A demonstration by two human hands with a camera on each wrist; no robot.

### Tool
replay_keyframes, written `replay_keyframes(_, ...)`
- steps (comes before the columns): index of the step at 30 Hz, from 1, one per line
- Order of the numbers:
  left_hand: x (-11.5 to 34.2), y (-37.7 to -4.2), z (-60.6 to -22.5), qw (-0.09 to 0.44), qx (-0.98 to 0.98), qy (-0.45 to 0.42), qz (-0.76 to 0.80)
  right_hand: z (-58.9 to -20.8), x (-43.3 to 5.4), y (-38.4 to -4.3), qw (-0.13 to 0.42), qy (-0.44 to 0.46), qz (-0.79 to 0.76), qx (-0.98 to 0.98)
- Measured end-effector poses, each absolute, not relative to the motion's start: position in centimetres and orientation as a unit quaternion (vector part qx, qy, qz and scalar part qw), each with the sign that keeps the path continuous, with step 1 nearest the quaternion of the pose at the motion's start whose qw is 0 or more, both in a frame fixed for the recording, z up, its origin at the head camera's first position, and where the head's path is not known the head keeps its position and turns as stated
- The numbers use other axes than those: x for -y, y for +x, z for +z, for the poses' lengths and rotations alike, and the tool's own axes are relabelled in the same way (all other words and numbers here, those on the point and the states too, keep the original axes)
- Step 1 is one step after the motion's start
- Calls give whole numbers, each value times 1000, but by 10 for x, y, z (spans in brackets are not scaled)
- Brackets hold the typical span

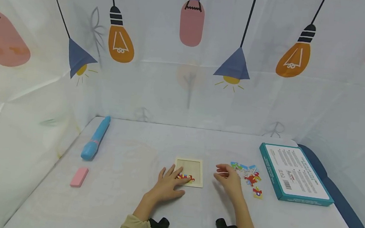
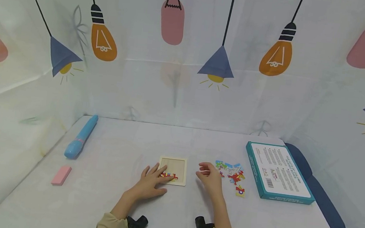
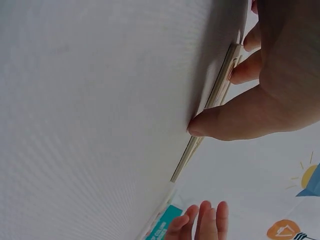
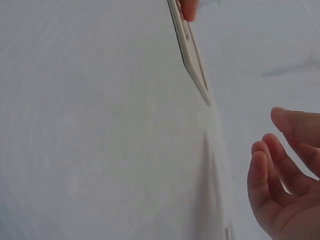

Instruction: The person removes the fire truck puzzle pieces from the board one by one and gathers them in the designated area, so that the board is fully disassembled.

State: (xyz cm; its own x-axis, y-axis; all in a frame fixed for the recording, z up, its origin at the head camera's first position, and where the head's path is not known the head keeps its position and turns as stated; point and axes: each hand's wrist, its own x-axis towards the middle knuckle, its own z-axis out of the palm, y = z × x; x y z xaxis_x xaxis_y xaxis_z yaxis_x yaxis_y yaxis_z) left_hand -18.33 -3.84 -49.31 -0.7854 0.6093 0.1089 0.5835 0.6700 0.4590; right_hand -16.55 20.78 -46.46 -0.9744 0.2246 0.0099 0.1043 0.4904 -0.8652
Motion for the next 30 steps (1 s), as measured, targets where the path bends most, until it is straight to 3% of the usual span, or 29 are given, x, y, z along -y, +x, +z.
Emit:
replay_keyframes(4,39,-186,-494,21,-913,319,253,-468,-191,-171,69,-80,502,858)
replay_keyframes(19,41,-190,-497,-122,-916,270,270,-472,-140,-175,23,51,362,930)
replay_keyframes(30,42,-190,-495,-95,-929,242,263,-473,-133,-177,15,64,322,944)
